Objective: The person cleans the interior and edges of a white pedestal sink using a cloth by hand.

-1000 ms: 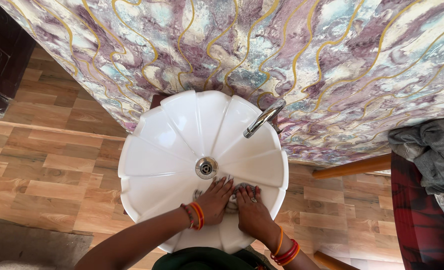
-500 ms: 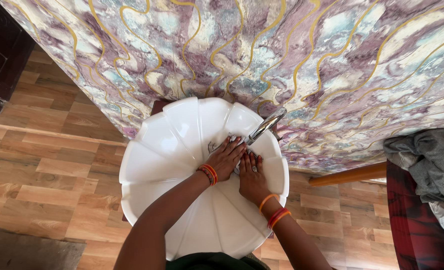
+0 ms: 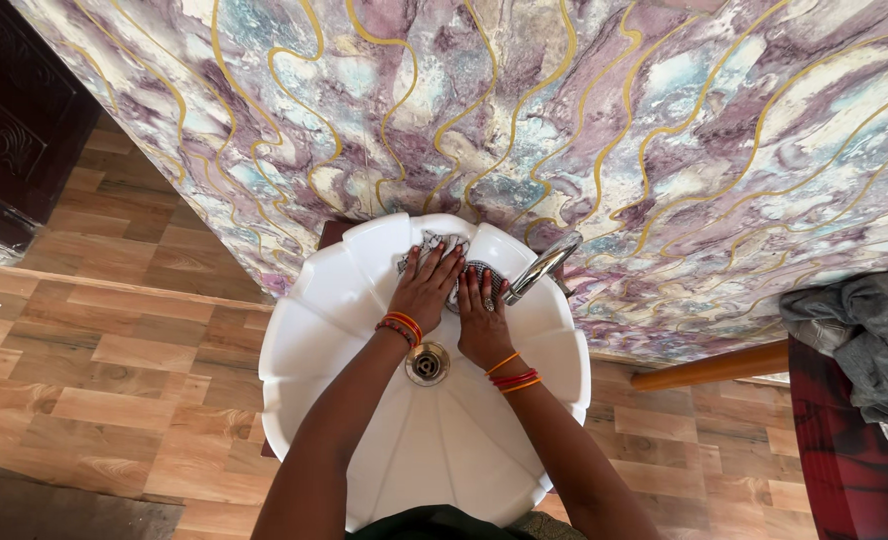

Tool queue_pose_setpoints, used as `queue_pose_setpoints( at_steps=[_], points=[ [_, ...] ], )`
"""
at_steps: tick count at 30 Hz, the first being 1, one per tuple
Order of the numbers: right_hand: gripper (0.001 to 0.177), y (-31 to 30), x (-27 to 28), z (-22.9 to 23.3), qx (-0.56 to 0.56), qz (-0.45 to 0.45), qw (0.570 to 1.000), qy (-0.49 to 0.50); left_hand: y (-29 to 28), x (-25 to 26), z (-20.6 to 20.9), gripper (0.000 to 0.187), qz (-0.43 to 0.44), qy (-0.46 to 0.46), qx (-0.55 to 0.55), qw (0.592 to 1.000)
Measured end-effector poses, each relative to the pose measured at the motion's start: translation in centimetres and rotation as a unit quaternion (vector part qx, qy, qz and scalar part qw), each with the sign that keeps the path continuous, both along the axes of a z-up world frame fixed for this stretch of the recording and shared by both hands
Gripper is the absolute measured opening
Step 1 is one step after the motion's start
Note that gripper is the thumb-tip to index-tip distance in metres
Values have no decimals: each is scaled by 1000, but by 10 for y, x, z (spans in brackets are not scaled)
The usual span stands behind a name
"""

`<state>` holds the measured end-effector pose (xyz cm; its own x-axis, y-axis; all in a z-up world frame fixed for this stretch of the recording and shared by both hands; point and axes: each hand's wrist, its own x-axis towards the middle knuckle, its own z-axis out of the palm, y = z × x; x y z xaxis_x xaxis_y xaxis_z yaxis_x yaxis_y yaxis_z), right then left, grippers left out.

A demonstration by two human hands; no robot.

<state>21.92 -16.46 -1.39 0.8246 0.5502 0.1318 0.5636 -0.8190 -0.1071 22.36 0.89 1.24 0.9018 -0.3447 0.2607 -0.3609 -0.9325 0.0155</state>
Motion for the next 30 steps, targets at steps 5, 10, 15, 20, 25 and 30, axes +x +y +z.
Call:
queue_pose_setpoints(
  at_steps=[5, 10, 15, 20, 25, 30],
  points=[
    [89, -6, -1, -2, -51, 28, 998, -23, 7, -6, 4, 75, -11, 44, 7, 999],
    [82, -3, -16, -11, -54, 56, 997, -3, 15, -29, 15, 79, -20, 84, 50, 995],
    [83, 0, -37, -19, -61, 71, 993, 71, 21, -58, 21, 85, 0, 162, 22, 987],
    [87, 1, -55, -15, -90, 104, 984, 113, 28, -89, 14, 76, 1, 178, 32, 984],
    [85, 1, -82, -12, -143, 130, 966, 173, 31, -119, 11, 75, -2, 213, -2, 977],
    [82, -10, -104, 7, -134, 149, 954, 221, 19, -167, 27, 79, 14, 321, 63, 945]
  ],
)
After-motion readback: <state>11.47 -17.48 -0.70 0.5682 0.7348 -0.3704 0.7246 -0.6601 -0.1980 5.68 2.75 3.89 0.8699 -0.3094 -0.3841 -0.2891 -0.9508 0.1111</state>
